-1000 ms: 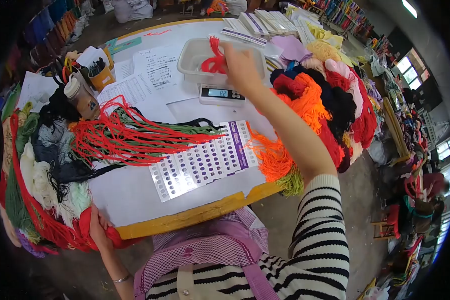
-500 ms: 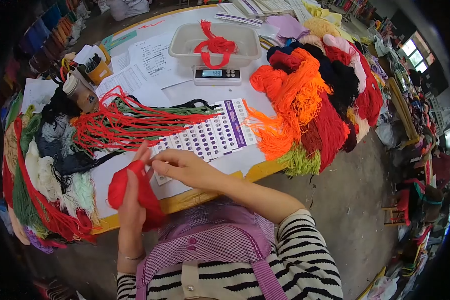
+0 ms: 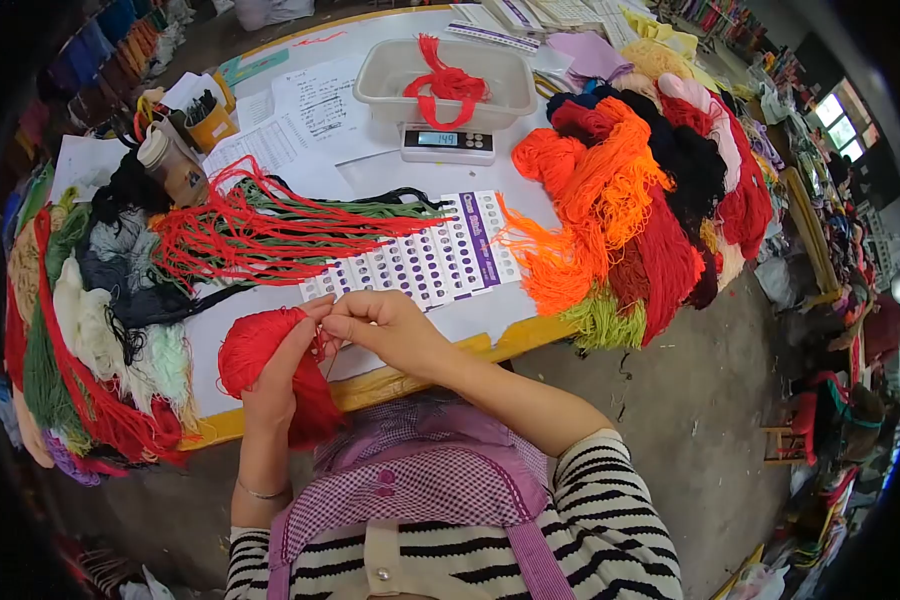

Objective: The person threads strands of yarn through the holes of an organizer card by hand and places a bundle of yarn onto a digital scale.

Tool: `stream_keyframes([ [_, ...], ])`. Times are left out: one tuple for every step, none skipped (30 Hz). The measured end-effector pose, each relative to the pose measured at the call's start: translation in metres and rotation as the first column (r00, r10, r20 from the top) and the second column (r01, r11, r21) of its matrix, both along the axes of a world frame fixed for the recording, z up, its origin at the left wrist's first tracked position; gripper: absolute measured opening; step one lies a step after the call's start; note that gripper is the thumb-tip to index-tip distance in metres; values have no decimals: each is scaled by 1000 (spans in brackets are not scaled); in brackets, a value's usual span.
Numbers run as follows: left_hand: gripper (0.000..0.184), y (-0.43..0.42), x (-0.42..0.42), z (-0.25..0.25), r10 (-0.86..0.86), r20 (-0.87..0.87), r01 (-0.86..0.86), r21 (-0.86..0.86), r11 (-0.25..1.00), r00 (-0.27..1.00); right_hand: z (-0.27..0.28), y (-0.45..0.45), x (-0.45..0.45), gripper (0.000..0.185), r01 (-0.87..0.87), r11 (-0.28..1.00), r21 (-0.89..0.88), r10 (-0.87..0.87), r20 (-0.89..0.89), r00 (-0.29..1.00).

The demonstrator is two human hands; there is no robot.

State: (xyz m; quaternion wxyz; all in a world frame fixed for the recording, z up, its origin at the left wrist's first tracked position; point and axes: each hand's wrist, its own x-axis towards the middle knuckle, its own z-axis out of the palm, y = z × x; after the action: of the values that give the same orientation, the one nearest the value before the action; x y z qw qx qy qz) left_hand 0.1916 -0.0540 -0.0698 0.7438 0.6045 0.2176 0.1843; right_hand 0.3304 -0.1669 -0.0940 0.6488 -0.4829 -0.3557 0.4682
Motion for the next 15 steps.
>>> stream_keyframes([
  [26,1,0,-1,8,-25,-11,-107,994,1000,-2,1,0,17,0,1000,0,0,0,1000],
  [26,1,1,-3,7,-24,-10,-107,994,1000,-5,1,1,17,-22,1000,20,21,24,999],
  [25,0,2,-3,24,10,-22,-132,991,1000,-7,2,2,17,-43,998,40,42,47,998],
  [24,0,2,-4,42,43,-35,-156,987,998,-8,2,2,17,-43,998,39,41,47,998],
  [24,0,2,-5,42,44,-34,-157,987,998,-9,2,2,16,-43,998,39,41,54,998],
  [27,1,0,-5,56,68,-48,-114,992,996,-7,3,2,17,-44,998,39,41,60,997],
  [30,3,-2,-6,69,93,-63,-71,996,993,-2,2,7,17,-44,998,39,41,63,997],
  [30,5,-4,-5,69,95,-62,-71,996,993,13,1,19,19,88,996,-1,-83,317,945],
  [34,8,-7,-1,171,88,-149,-207,967,981,23,-1,34,22,226,974,-7,-185,552,813],
  [39,10,-9,3,270,69,-232,-339,912,961,29,-2,57,25,356,934,-28,-278,568,775],
  [49,13,-11,7,335,75,-282,-391,876,939,35,-4,84,28,479,877,-46,-364,586,723],
  [49,19,-16,7,323,172,-220,-442,870,931,38,-5,108,29,555,831,41,-484,545,684],
  [50,22,-22,6,314,268,-154,-486,860,911,39,-6,131,30,625,771,125,-595,493,635],
  [50,23,-23,6,314,270,-153,-487,860,910,39,-6,149,30,624,771,126,-594,495,634],
  [50,23,-24,5,315,337,-100,-526,844,887,39,-5,165,31,637,759,138,-607,503,615],
])
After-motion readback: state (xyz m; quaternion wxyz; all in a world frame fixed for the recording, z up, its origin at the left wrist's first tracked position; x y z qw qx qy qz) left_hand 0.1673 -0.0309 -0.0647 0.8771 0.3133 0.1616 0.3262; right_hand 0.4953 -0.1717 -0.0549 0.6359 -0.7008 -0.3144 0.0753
